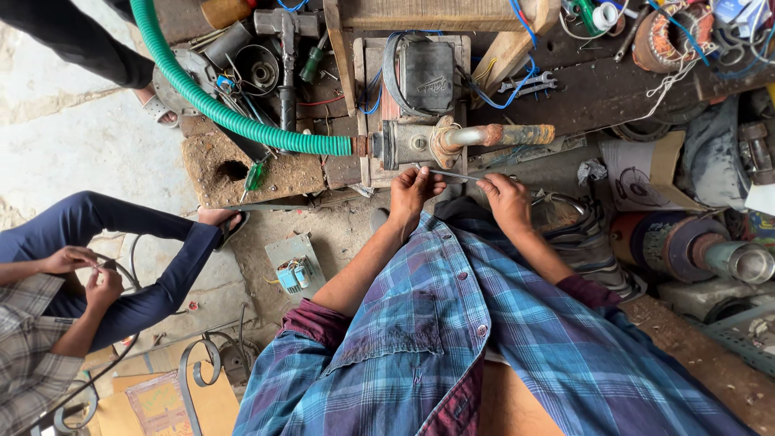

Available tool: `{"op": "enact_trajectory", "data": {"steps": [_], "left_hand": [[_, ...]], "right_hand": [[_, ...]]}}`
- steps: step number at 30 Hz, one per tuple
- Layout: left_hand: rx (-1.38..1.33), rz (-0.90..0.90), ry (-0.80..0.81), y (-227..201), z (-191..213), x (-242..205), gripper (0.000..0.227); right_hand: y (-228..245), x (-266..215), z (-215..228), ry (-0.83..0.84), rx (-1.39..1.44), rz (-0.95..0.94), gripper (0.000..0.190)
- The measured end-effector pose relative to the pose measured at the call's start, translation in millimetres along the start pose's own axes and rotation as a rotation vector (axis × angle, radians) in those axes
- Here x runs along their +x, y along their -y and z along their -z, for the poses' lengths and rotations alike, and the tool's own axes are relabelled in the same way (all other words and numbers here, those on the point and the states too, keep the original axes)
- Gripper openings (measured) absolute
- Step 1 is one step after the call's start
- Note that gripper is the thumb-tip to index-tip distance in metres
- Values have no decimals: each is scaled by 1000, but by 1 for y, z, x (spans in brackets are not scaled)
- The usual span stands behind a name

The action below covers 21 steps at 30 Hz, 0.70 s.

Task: The person uses a wrench to tighten a bolt on a mechanical assembly connected to a green hose. They repeatedly reposition the wrench and apply force to secure the connection while standing in a cluttered workshop.

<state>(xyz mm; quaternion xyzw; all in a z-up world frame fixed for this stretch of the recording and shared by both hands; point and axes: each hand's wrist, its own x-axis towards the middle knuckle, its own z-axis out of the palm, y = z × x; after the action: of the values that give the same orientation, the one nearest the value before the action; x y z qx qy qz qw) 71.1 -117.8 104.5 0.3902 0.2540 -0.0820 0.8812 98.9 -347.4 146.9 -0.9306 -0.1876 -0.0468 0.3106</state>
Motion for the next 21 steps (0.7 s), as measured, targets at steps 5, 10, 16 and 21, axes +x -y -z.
{"op": "enact_trajectory", "data": {"steps": [5,10,16,21], "left_hand": [[-3,-44,-27,6,-4,0,30],[40,-80,-91,14,-8,7,29],[145,-98,-121,14,-2,12,26],[330,-102,-135,-1,-10,5,29]], "right_hand": [[-9,-3,-18,-28,-105,37,22],[-29,11,-19,-49,-122,87,22],[-36,13,-31,-21,-159,98,23],[-30,5,-22,-29,-200,84,26]]}}
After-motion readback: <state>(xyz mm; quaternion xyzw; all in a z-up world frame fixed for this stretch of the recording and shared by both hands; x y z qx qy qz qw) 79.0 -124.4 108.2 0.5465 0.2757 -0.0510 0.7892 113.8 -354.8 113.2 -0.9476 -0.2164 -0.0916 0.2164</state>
